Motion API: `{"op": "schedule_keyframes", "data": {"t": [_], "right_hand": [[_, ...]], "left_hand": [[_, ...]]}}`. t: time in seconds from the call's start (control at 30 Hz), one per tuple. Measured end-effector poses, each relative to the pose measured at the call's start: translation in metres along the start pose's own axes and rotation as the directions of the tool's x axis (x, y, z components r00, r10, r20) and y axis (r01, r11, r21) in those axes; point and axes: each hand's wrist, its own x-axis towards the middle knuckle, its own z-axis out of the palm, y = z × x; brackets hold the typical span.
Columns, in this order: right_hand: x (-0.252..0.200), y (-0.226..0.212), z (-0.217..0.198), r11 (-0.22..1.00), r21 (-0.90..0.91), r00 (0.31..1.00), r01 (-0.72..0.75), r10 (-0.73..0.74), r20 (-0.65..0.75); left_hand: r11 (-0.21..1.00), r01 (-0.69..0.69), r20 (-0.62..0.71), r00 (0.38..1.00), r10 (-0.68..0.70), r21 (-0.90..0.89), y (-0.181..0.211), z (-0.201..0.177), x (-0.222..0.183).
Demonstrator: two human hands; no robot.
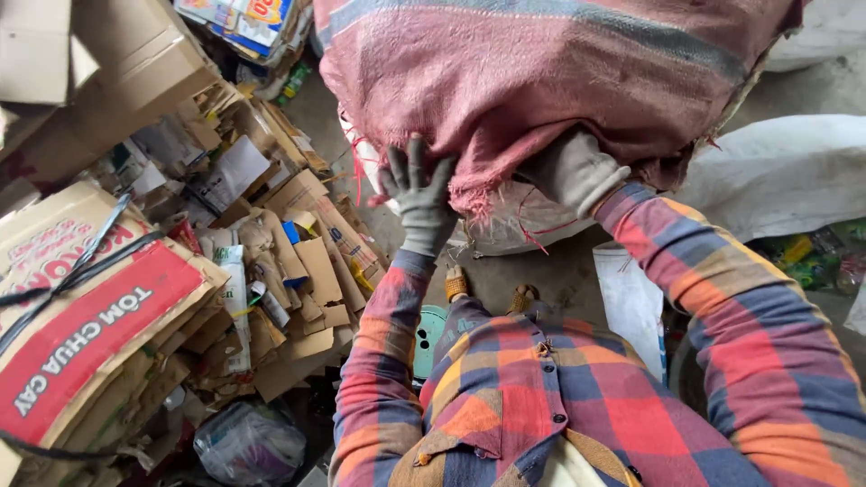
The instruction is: Tying the mouth of a large woven bag filled with materials in a recycling center.
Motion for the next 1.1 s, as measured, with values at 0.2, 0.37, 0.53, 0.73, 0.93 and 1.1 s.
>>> {"op": "schedule_keyframes", "data": {"t": [0.2,0.37,0.53,0.73,0.93,1.1], "right_hand": [[0.004,0.004,0.064,0.993,0.079,0.989,-0.092,0.082,0.121],[-0.026,0.003,0.162,0.931,0.152,0.943,-0.331,0.319,0.097],[-0.037,-0.016,0.069,0.908,0.224,0.929,-0.354,0.369,-0.027],[-0.093,-0.073,-0.061,0.847,0.392,0.897,-0.359,0.430,-0.107],[-0.217,-0.115,0.058,-0.220,0.826,0.193,-0.520,0.911,0.364],[-0.209,-0.114,0.098,-0.827,0.534,-0.101,-0.173,0.555,0.826]], "left_hand": [[0.992,-0.123,0.454,0.884,0.108,0.002,-0.016,0.120,-0.056],[0.973,-0.062,0.467,0.869,0.162,-0.222,-0.050,0.200,-0.060],[0.962,-0.229,0.448,0.851,0.273,-0.151,-0.101,0.209,-0.058],[0.926,-0.375,0.528,0.779,0.339,-0.041,-0.136,0.229,-0.114],[0.888,-0.429,0.396,0.853,0.339,0.165,-0.141,0.233,-0.063],[0.968,-0.243,0.530,0.815,0.234,-0.054,-0.100,0.156,-0.034]]}}
